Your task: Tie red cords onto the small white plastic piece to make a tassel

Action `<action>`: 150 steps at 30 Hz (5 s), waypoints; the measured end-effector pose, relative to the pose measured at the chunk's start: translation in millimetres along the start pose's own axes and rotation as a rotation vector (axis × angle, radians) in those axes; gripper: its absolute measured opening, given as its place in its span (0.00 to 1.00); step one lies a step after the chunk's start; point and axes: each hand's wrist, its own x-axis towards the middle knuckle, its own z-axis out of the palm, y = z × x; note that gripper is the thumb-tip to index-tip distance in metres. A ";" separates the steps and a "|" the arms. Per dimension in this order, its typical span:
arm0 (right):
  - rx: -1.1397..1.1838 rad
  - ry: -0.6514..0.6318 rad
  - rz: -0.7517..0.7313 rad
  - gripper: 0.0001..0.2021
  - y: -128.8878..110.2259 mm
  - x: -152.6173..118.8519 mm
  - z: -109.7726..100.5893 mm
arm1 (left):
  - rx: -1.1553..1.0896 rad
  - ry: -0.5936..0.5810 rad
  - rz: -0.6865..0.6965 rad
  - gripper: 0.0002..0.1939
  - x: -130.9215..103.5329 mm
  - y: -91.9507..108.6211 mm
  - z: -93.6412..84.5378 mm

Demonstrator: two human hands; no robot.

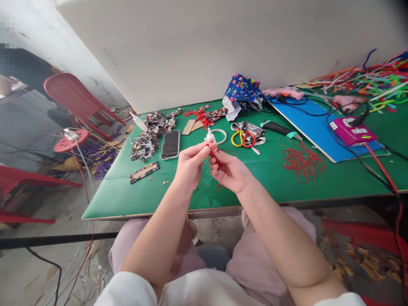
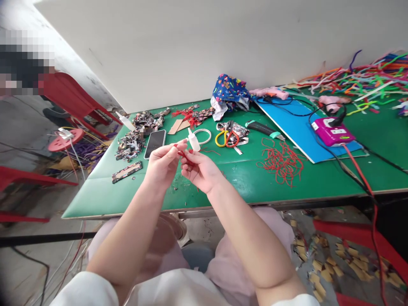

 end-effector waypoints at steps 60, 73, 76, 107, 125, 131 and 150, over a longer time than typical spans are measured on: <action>-1.146 0.131 -0.437 0.11 -53.0 -16.2 -34.8 | 1.401 -0.596 0.248 0.06 32.8 21.5 -7.7; -1.064 0.094 -0.304 0.14 -37.1 -6.9 -27.7 | 1.767 -0.636 0.524 0.09 29.8 24.3 -2.5; -1.078 0.127 -0.351 0.14 -36.2 -4.7 -29.5 | 1.574 -0.415 0.346 0.12 24.9 21.3 -9.0; -0.558 0.042 -0.161 0.10 -32.7 -1.1 -35.5 | 0.808 -0.425 -0.128 0.06 16.3 46.8 -22.2; -0.389 0.114 -0.472 0.10 -18.1 8.7 -25.6 | 0.989 -0.521 -0.054 0.08 15.2 30.5 -24.5; -0.550 0.183 -0.801 0.08 -27.9 2.4 -25.2 | 0.952 -0.476 -0.262 0.10 15.8 25.5 -39.4; -0.773 0.191 -0.764 0.23 -28.8 -8.7 -14.8 | 0.433 -0.199 0.091 0.29 13.7 31.3 3.4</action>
